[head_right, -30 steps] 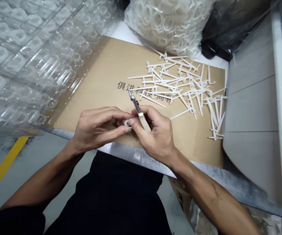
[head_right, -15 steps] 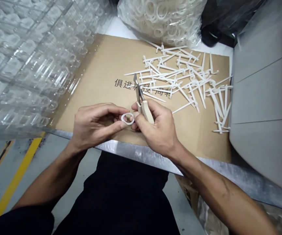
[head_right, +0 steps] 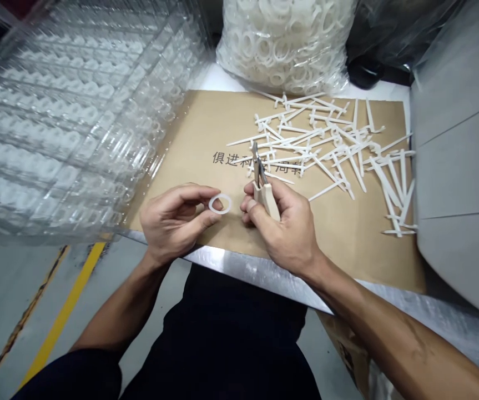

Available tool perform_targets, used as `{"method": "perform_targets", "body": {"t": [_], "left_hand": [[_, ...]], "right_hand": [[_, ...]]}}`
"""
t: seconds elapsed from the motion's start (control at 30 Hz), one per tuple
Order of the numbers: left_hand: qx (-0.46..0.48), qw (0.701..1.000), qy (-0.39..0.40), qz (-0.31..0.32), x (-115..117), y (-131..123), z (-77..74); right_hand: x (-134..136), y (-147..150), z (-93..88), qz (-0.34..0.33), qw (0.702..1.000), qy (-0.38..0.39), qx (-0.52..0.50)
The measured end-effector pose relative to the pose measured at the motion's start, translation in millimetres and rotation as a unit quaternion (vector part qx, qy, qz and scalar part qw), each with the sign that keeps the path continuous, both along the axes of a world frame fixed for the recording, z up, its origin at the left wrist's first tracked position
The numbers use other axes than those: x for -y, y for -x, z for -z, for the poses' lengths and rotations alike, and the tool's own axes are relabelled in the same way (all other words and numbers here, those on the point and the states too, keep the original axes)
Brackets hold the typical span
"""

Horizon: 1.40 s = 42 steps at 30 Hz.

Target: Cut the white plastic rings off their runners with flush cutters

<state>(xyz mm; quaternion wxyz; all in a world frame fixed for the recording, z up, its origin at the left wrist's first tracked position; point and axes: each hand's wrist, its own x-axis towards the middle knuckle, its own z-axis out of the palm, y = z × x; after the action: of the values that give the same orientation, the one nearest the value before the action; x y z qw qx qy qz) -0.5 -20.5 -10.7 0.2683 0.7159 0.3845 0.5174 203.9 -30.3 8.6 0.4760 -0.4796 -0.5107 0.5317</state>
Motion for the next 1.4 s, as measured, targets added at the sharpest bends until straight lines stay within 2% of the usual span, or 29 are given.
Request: {"method": "perform_targets", "body": {"t": [0.2,0.53,0.73,0.97,1.1,1.2,1.3,1.4], "left_hand": [[0.022,0.999,0.011,-0.022,1.2,3.1,7.2],[0.063,0.997,-0.038,-0.001,-1.5,5.5,7.4],[0.033,0.998,-0.051,0.019,-2.2,6.0,6.1],[-0.018,0.994,-0.101,0.025,-3.6,3.6,1.9],[-0.013,0.997,-0.072,0.020,-0.9,3.4,5.9],[-0.007,0.998,-0.037,0.049,1.0,4.1,7.2],[-0.027,0.995,-0.040,0.090,1.0,3.6,3.6],[-0.045,0.995,-0.039,0.079,0.4,1.6,-1.2]], "right_hand": [[-0.6,-0.6,1.0,-0.002,1.000,-0.003,0.004],[-2.3,0.2,2.1,-0.012,1.000,-0.002,-0.024],[-3.0,-1.7,6.2,-0.037,0.999,-0.032,-0.014],[-3.7,0.3,-2.4,-0.078,0.995,-0.055,-0.036],[-5.3,2.0,-4.0,-0.067,0.995,-0.039,-0.059],[-6.4,2.1,-3.9,-0.061,0.996,-0.024,-0.069],[-7.2,2.1,-4.1,-0.068,0.995,-0.013,-0.071],[-7.4,2.4,-5.2,-0.077,0.995,-0.009,-0.063]]}}
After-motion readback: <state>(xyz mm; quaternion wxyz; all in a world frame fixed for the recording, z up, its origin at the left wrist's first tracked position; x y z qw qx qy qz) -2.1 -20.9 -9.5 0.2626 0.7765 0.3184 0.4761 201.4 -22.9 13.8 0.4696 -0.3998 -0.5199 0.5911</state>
